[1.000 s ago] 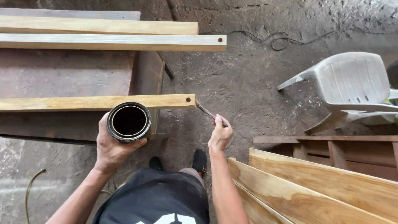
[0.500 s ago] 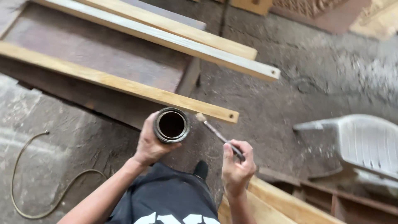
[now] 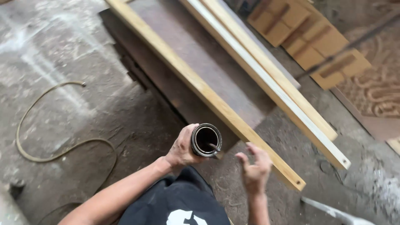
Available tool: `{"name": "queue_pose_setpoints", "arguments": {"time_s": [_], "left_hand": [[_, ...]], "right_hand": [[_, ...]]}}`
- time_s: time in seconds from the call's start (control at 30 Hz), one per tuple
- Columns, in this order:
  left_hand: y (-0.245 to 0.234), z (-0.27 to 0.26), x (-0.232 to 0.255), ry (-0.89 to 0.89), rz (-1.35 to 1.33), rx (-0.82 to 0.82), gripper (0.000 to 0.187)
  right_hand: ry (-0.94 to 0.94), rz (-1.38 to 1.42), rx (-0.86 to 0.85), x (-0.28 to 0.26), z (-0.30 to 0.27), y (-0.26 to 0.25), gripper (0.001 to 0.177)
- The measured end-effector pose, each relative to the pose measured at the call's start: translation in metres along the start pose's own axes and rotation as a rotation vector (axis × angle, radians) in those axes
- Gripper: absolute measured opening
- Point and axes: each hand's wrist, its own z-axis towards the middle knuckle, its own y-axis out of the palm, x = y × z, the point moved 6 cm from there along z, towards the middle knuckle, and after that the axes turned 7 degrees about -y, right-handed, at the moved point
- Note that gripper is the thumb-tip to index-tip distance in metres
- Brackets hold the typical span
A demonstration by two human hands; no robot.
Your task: Apply stain to several long wooden boards using a brush and a container of stain.
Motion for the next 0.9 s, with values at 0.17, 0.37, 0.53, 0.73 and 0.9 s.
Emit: {"name": "queue_pose_setpoints", "arguments": {"time_s": [0.17, 0.37, 0.53, 0.73, 0.9], "left_hand": [[-0.077, 0.009, -0.054, -0.073, -0.065, 0.033, 0.104], [-0.169, 0.001, -0.103, -0.189, -0.012, 0.168, 0.106], [-0.219, -0.015, -0.126, -0.209, 0.065, 0.295, 0.109], [-0.237, -0.03, -0.145, -0.316, 0.127, 0.36, 0.109], [-0.237, -0.014, -0.139, -0.27, 0.134, 0.37, 0.108]], "right_hand": [[0.018, -0.402, -0.164, 0.039, 0.06, 0.065, 0.079], [0.102, -0.708, -0.606, 0.072, 0.114, 0.131, 0.092], [0.109, -0.824, -0.978, 0.117, 0.114, 0.148, 0.048], [0.358, -0.386, -1.066, 0.207, 0.114, 0.166, 0.075], [0.256, -0.654, -0.928, 0.095, 0.154, 0.147, 0.084]]}}
